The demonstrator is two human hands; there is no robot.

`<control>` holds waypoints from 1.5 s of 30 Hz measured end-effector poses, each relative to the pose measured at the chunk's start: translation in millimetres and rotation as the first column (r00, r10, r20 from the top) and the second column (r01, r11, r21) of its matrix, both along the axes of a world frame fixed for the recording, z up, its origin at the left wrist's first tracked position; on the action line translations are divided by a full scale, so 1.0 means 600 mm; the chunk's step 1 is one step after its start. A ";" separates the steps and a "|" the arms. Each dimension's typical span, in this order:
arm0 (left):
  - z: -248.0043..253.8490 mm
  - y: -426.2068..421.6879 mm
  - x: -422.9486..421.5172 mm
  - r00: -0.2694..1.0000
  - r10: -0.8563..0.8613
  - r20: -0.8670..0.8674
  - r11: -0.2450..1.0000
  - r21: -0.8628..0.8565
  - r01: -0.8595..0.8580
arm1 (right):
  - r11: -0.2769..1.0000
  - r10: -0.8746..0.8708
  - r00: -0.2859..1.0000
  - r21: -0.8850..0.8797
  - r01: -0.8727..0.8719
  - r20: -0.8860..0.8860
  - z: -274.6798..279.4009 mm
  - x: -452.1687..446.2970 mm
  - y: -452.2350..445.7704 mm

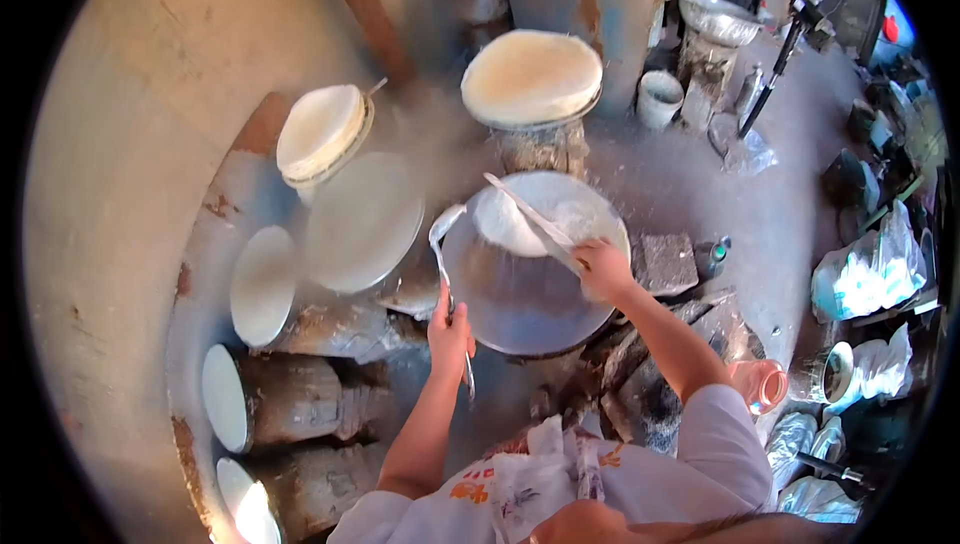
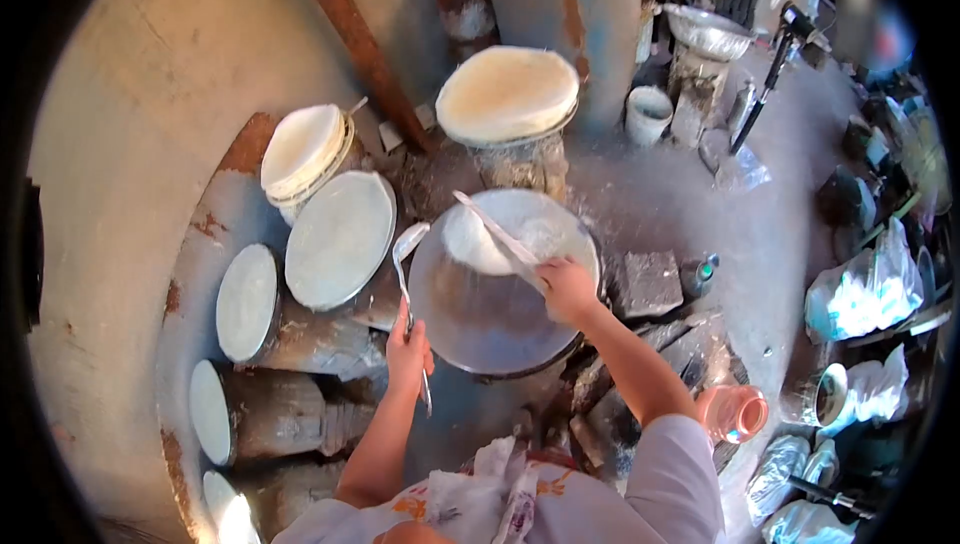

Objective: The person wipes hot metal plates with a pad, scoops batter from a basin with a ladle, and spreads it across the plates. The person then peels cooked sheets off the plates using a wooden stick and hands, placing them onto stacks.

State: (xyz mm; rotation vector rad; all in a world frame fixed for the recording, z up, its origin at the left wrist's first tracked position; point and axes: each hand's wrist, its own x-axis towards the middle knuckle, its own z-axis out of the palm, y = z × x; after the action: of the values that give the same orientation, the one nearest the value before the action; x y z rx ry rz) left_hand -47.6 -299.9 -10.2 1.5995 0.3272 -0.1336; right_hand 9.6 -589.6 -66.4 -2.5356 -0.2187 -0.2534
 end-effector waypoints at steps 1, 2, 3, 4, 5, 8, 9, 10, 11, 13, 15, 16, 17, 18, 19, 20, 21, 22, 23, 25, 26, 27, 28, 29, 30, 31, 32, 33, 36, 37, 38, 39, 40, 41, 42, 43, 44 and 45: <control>0.004 0.002 -0.008 1.000 0.015 -0.023 1.000 -0.004 -0.015 | 0.997 0.071 0.997 0.017 -0.071 -0.029 -0.001 -0.003 0.027; 0.008 0.003 -0.009 0.999 0.026 -0.027 1.000 -0.014 -0.026 | 0.991 0.125 0.992 0.046 -0.124 -0.016 -0.009 -0.006 0.036; 0.010 0.009 -0.012 0.999 0.012 -0.037 1.000 0.009 -0.012 | 0.982 0.175 0.984 0.068 -0.176 0.010 -0.015 -0.002 0.041; 0.012 0.023 -0.026 0.998 -0.003 -0.056 0.999 0.032 0.004 | 0.970 0.224 0.974 0.088 -0.226 0.029 -0.020 -0.006 0.045; 0.013 0.035 -0.048 0.997 -0.014 -0.077 0.998 0.053 0.018 | 0.951 0.287 0.958 0.121 -0.286 0.009 -0.019 -0.022 0.034; 0.027 0.061 -0.114 0.984 -0.141 -0.110 0.954 0.249 0.164 | 0.927 0.340 0.940 0.178 -0.329 -0.034 0.010 0.008 -0.024; 0.030 0.055 -0.118 0.975 -0.170 -0.146 0.937 0.282 0.205 | 0.957 0.249 0.965 0.173 -0.232 -0.085 0.021 0.038 -0.045; 0.026 0.044 -0.111 0.976 -0.165 -0.142 0.936 0.290 0.200 | 0.977 0.155 0.976 0.168 -0.129 -0.152 0.023 0.058 -0.056; 0.022 0.030 -0.109 0.973 -0.169 -0.159 0.931 0.298 0.211 | 0.957 0.265 0.961 0.138 -0.254 -0.072 0.010 0.069 -0.052; 0.019 0.032 -0.106 0.960 -0.191 -0.205 0.907 0.336 0.252 | 0.888 0.445 0.891 0.083 -0.452 0.092 -0.028 0.084 -0.010; 0.009 0.035 -0.132 0.945 -0.202 -0.257 0.894 0.345 0.285 | 0.876 0.451 0.892 0.192 -0.442 -0.007 -0.014 0.025 -0.003; 0.002 0.042 -0.148 0.949 -0.233 -0.212 0.840 0.448 0.306 | 0.859 0.486 0.873 0.202 -0.470 -0.032 -0.013 0.013 -0.011; -0.004 0.054 -0.166 0.945 -0.251 -0.212 0.836 0.445 0.322 | 0.840 0.519 0.853 0.213 -0.499 -0.050 -0.007 0.010 -0.019; -0.009 0.064 -0.183 0.940 -0.270 -0.211 0.831 0.442 0.338 | 0.812 0.558 0.826 0.253 -0.525 -0.076 0.006 0.016 -0.033; -0.012 0.069 -0.188 0.933 -0.290 -0.212 0.824 0.440 0.357 | 0.830 0.519 0.851 0.278 -0.483 -0.072 0.013 0.038 -0.034; -0.006 0.065 -0.179 0.929 -0.289 -0.233 0.845 0.394 0.362 | 0.847 0.476 0.876 0.309 -0.432 -0.079 0.016 0.063 -0.036; 0.005 0.058 -0.169 0.921 -0.289 -0.261 0.863 0.345 0.369 | 0.860 0.431 0.897 0.343 -0.377 -0.095 0.010 0.080 -0.038; 0.012 0.049 -0.167 0.915 -0.288 -0.284 0.883 0.292 0.369 | 0.844 0.478 0.878 0.274 -0.462 0.008 0.012 0.095 -0.030; 0.019 0.060 -0.160 0.927 -0.257 -0.274 0.908 0.260 0.329 | 0.830 0.516 0.855 0.279 -0.483 -0.055 0.017 0.092 -0.039; 0.033 0.084 -0.208 0.936 -0.169 -0.310 0.963 0.153 0.224 | 0.789 0.606 0.758 0.305 -0.533 -0.241 0.034 0.026 -0.076; 0.047 0.094 -0.203 0.936 -0.130 -0.327 0.956 0.209 0.206 | 0.794 0.588 0.739 0.411 -0.448 -0.330 0.035 0.016 -0.095; 0.043 0.087 -0.183 0.948 -0.121 -0.296 0.972 0.158 0.173 | 0.819 0.541 0.778 0.411 -0.400 -0.320 0.038 0.021 -0.098; 0.037 0.087 -0.166 0.955 -0.107 -0.277 0.983 0.115 0.144 | 0.836 0.494 0.811 0.426 -0.346 -0.312 0.033 0.021 -0.093; 0.031 0.091 -0.151 0.966 -0.090 -0.244 0.990 0.081 0.113 | 0.846 0.447 0.846 0.442 -0.296 -0.289 0.027 0.026 -0.082; 0.018 0.077 -0.146 0.963 -0.078 -0.258 0.994 0.056 0.096 | 0.849 0.471 0.862 0.364 -0.384 -0.188 -0.004 0.029 -0.071; 0.019 0.068 -0.155 0.960 -0.117 -0.256 0.990 0.050 0.134 | 0.834 0.509 0.843 0.342 -0.434 -0.172 0.003 0.016 -0.072; 0.018 0.059 -0.173 0.954 -0.161 -0.254 0.983 0.039 0.177 | 0.821 0.541 0.826 0.313 -0.477 -0.160 0.017 -0.007 -0.083; 0.018 0.060 -0.189 0.938 -0.208 -0.279 0.974 0.027 0.224 | 0.808 0.569 0.805 0.299 -0.508 -0.170 0.026 -0.034 -0.096; 0.019 0.064 -0.172 0.930 -0.258 -0.261 0.961 0.030 0.275 | 0.905 0.313 0.872 0.397 -0.154 -0.376 0.020 -0.101 -0.138; 0.014 0.061 -0.170 0.925 -0.277 -0.261 0.954 0.042 0.297 | 0.914 0.236 0.954 0.376 -0.154 -0.184 -0.013 -0.105 -0.125; 0.004 0.053 -0.160 0.925 -0.265 -0.274 0.960 0.016 0.280 | 0.922 0.235 0.960 0.348 -0.171 -0.151 -0.026 -0.120 -0.098; -0.001 0.048 -0.166 0.920 -0.302 -0.251 0.944 0.056 0.325 | 0.929 0.239 0.966 0.315 -0.197 -0.102 -0.024 -0.130 -0.069; -0.005 0.052 -0.176 0.917 -0.334 -0.218 0.926 0.106 0.363 | 0.946 0.262 0.964 0.210 -0.248 -0.044 -0.018 -0.154 -0.045; -0.009 0.068 -0.187 0.912 -0.362 -0.193 0.905 0.162 0.394 | 0.944 0.277 0.961 0.181 -0.277 0.027 -0.023 -0.182 -0.035; -0.017 0.096 -0.201 0.902 -0.380 -0.202 0.908 0.105 0.406 | 0.959 0.243 0.969 0.139 -0.248 0.047 -0.005 -0.228 -0.028; -0.002 0.122 -0.196 0.901 -0.404 -0.156 0.904 0.083 0.419 | 0.972 0.209 0.976 0.093 -0.214 0.066 0.013 -0.274 -0.016; 0.024 0.151 -0.194 0.900 -0.424 -0.103 0.901 0.052 0.430 | 0.969 0.089 0.995 0.226 -0.095 0.041 0.002 -0.314 0.013; 0.041 0.175 -0.195 0.901 -0.431 -0.052 0.902 0.017 0.432 | 0.936 -0.019 1.000 0.351 0.017 0.001 -0.009 -0.350 0.044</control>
State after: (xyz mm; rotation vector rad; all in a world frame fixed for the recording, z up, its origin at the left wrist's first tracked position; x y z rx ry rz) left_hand -164.7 -194.7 14.2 1.6790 0.0029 -0.5111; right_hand -200.2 -563.2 -72.1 -2.1829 -0.1373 -0.2785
